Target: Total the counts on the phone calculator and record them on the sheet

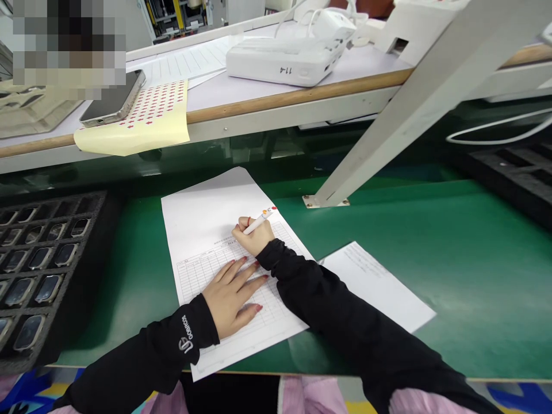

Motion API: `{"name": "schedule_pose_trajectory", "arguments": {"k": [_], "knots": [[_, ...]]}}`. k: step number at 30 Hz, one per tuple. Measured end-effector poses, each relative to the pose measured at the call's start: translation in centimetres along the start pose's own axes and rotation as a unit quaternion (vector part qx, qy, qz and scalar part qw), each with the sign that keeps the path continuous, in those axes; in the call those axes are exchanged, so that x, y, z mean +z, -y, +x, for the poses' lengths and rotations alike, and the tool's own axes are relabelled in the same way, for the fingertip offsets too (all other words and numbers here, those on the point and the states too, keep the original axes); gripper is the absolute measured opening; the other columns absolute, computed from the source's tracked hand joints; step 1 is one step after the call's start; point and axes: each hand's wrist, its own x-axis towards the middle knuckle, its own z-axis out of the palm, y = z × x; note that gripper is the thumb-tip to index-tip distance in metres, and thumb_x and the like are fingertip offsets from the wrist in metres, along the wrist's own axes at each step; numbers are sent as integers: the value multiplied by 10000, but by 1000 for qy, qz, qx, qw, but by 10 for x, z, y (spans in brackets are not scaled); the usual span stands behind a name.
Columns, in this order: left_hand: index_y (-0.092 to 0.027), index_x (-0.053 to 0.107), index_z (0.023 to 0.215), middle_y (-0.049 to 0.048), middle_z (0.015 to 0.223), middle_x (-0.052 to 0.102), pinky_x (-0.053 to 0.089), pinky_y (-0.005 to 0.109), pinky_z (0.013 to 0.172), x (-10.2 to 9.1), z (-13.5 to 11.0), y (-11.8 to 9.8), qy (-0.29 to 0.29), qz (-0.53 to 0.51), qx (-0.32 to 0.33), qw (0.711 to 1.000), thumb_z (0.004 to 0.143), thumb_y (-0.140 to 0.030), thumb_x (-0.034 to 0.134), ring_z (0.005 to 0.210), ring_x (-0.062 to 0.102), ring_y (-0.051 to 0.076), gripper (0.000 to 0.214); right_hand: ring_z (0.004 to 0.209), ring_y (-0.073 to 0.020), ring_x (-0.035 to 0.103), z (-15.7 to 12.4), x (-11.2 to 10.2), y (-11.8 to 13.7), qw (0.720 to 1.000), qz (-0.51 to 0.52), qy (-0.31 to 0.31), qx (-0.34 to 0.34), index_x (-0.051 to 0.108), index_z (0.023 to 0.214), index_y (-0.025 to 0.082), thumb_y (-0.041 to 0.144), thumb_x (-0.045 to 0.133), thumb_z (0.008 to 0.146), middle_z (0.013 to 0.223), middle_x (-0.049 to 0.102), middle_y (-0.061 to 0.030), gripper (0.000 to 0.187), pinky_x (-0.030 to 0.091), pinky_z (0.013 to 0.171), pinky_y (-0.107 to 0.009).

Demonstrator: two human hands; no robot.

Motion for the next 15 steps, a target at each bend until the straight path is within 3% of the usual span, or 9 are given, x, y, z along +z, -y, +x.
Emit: {"name": "schedule_pose_trajectory", "arguments": {"k": [15], "knots": [[-202,386,1395,69,1474,384,210,459,1158,1,-1,0,1,2,-2,1000,936,-427,399,1414,211,271,512,457,-84,252,0,-1,1,1000,-7,2,1,224,482,235,300,464,662,445,224,69,307,267,466,-252]]}}
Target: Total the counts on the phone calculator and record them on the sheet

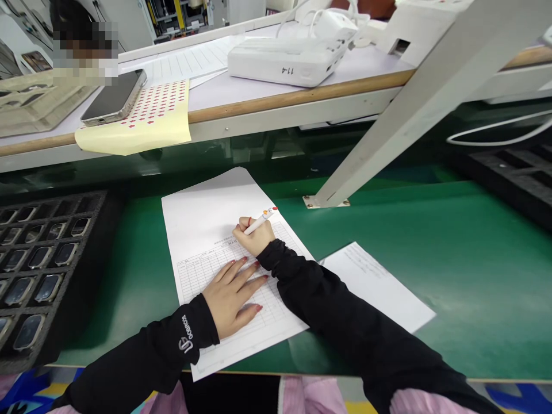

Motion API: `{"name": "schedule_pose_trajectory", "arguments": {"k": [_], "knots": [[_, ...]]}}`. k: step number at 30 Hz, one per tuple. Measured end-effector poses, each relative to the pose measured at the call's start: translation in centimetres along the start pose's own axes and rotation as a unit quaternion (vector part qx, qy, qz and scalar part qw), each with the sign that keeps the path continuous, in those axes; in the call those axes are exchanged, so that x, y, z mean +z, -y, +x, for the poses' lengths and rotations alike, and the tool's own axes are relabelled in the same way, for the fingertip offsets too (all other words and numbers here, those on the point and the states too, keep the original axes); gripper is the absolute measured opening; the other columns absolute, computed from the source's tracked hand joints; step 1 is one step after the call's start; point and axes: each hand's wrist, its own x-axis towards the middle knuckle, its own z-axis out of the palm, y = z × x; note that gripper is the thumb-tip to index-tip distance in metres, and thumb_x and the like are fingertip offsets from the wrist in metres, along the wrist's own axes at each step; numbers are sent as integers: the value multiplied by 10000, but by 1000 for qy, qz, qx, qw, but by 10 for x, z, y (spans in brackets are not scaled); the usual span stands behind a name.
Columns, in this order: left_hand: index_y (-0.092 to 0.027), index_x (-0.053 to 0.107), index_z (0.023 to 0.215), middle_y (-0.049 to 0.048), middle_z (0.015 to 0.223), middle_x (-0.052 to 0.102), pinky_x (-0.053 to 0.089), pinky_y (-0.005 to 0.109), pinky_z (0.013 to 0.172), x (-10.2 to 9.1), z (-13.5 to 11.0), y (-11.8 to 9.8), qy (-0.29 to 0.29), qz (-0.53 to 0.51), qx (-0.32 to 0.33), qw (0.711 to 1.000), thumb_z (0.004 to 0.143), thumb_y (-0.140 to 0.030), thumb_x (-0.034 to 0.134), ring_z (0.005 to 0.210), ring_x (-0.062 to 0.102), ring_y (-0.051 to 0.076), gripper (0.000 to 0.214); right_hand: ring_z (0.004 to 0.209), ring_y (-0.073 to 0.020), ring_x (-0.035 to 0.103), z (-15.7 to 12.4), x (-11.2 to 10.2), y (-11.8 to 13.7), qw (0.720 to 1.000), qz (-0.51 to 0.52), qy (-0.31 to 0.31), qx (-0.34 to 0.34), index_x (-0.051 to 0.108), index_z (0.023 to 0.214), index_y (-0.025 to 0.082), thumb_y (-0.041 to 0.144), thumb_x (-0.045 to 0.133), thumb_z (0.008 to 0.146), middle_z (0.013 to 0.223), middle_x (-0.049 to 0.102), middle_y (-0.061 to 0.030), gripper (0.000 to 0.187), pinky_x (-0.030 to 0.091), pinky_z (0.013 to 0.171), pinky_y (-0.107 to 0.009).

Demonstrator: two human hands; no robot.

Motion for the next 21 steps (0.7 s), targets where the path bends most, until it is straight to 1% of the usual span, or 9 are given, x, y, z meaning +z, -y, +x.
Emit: {"name": "schedule_pose_trajectory", "arguments": {"k": [16,21], "knots": [[-209,392,1397,65,1478,383,203,468,1157,1,1,0,1,4,-1,1000,941,-445,375,1413,218,282,514,464,-80,230,0,2,-3,1000,19,-14,5,213,483,230,280,471,649,452,209,72,311,247,463,-248],[-199,397,1395,68,1480,380,207,464,1157,2,1,1,-3,5,-1,1000,940,-440,383,1411,225,281,515,459,-78,250,2,-1,-4,999,39,-29,24,239,477,228,288,488,651,437,232,75,310,249,476,-252]]}}
